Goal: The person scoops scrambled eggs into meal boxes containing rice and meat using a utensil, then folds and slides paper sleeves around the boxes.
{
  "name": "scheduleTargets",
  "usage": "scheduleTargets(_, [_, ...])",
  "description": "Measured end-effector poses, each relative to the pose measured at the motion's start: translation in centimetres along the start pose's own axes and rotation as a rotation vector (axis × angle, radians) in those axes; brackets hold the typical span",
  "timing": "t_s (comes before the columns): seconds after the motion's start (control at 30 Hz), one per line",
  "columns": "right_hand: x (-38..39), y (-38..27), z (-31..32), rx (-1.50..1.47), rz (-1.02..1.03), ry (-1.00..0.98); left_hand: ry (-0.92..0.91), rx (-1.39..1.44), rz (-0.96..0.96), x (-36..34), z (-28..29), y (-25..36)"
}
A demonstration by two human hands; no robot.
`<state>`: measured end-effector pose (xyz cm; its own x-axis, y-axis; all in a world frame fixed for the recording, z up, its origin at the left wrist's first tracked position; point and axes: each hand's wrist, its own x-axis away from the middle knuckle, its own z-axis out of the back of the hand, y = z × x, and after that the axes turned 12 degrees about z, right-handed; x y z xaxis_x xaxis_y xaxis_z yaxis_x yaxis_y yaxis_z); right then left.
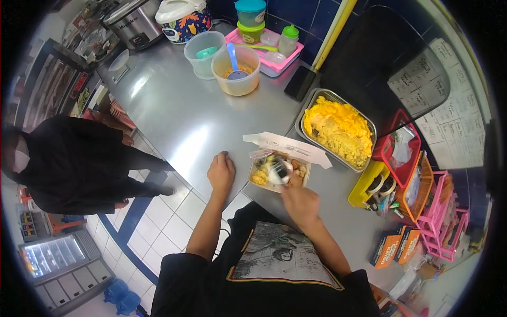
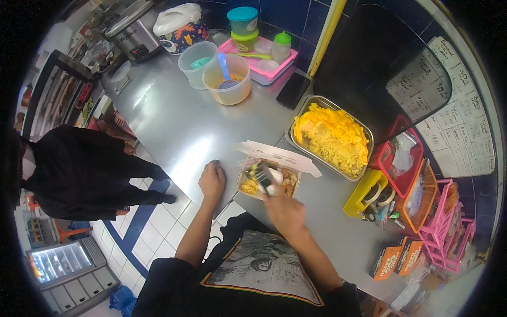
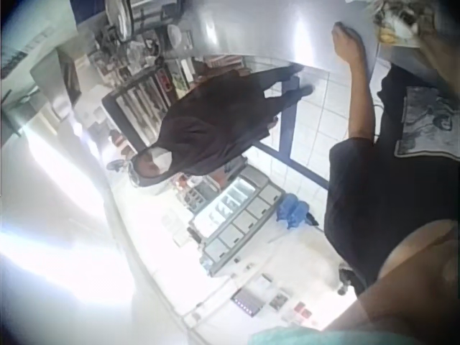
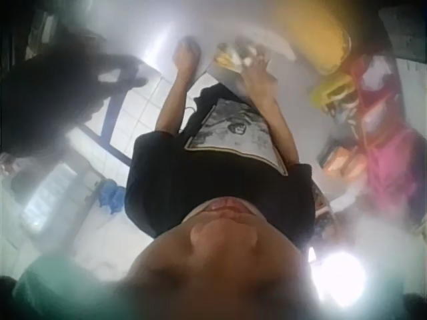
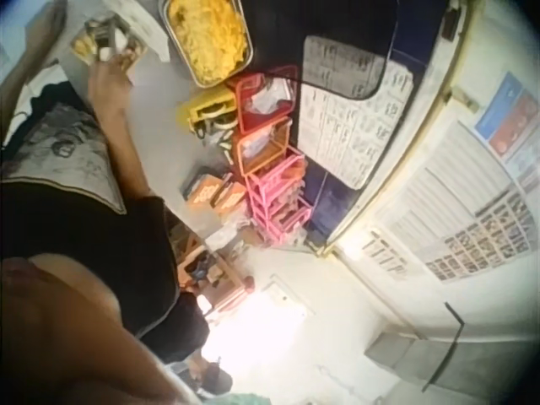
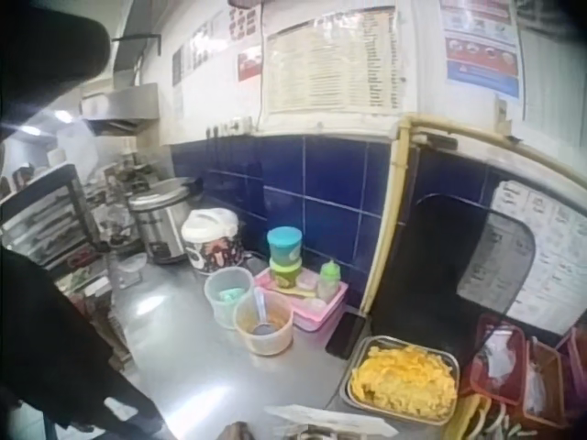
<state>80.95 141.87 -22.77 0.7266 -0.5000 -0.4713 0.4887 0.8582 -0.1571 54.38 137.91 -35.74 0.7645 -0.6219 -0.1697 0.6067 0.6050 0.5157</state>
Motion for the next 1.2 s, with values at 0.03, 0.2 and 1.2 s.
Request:
scheduleTargets(0.03, [0.7, 0.0, -1.9, 0.007, 0.002, 0.003, 0.0, -0.014, 0.004, 0.1, 0.2, 0.0])
scheduleTargets(0.2, [1.4, -0.2, -3.6, -0.222, -0.078, 0.048, 0.026, 0.029, -0.02, 0.0, 0.1, -0.2])
scheduleTargets(1.2, [-1.1, 6.1, 3.1, -0.408, -0.487, 0.113, -0.116, 0.307, -0.482, -2.8, 6.5, 10.9])
